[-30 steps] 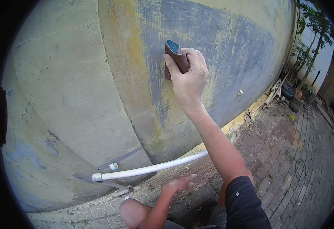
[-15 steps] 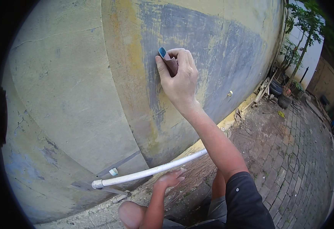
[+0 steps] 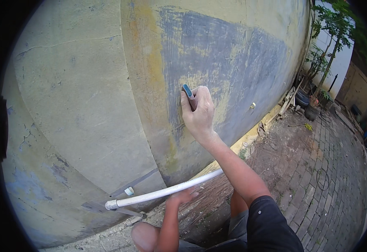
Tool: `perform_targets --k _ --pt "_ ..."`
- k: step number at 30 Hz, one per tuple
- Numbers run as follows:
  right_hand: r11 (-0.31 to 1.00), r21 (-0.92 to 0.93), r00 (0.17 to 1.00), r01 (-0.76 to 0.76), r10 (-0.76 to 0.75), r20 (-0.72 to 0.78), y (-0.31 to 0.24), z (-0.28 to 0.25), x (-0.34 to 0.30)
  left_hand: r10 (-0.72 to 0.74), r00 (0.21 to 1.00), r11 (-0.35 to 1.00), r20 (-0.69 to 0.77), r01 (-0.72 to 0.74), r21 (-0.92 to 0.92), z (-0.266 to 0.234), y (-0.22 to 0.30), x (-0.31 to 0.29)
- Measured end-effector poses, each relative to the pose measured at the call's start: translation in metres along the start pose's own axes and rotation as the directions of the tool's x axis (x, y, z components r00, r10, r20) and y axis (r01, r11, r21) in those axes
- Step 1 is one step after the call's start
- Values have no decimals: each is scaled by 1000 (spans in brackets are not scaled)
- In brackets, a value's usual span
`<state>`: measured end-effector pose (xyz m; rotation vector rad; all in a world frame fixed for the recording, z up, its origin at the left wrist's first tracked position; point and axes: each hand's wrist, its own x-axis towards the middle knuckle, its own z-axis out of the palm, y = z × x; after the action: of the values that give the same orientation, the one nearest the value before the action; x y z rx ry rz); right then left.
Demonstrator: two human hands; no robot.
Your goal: The person sands a concrete wall with a piece of sandpaper.
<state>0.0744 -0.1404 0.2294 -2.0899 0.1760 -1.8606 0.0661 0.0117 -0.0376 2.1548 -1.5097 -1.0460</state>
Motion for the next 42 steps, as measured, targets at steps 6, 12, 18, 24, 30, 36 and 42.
perform_targets --k 6,12,18,24,30,36,42 --pt "984 178 990 -27 51 -129 -24 11 44 55 994 997 -89 -50 59 15 -10 13" --pt "966 222 977 -134 167 -136 10 18 -6 39 998 999 -46 -39 4 11 -12 11" --pt "941 273 964 -200 239 -120 15 19 -26 20 995 1000 -94 -21 -11 4 -12 8" --pt "964 231 981 -130 159 -113 8 9 -18 44 998 997 -50 -41 62 9 -16 13" --pt "934 222 952 -281 240 192 4 -24 3 28 999 997 -41 -25 68 3 -6 6" --pt "801 351 874 -485 462 152 40 -59 -8 -15 999 999 48 12 48 -9 18 -8" --pt "306 560 486 -770 850 203 132 -83 -97 -27 999 998 32 25 64 6 6 0"
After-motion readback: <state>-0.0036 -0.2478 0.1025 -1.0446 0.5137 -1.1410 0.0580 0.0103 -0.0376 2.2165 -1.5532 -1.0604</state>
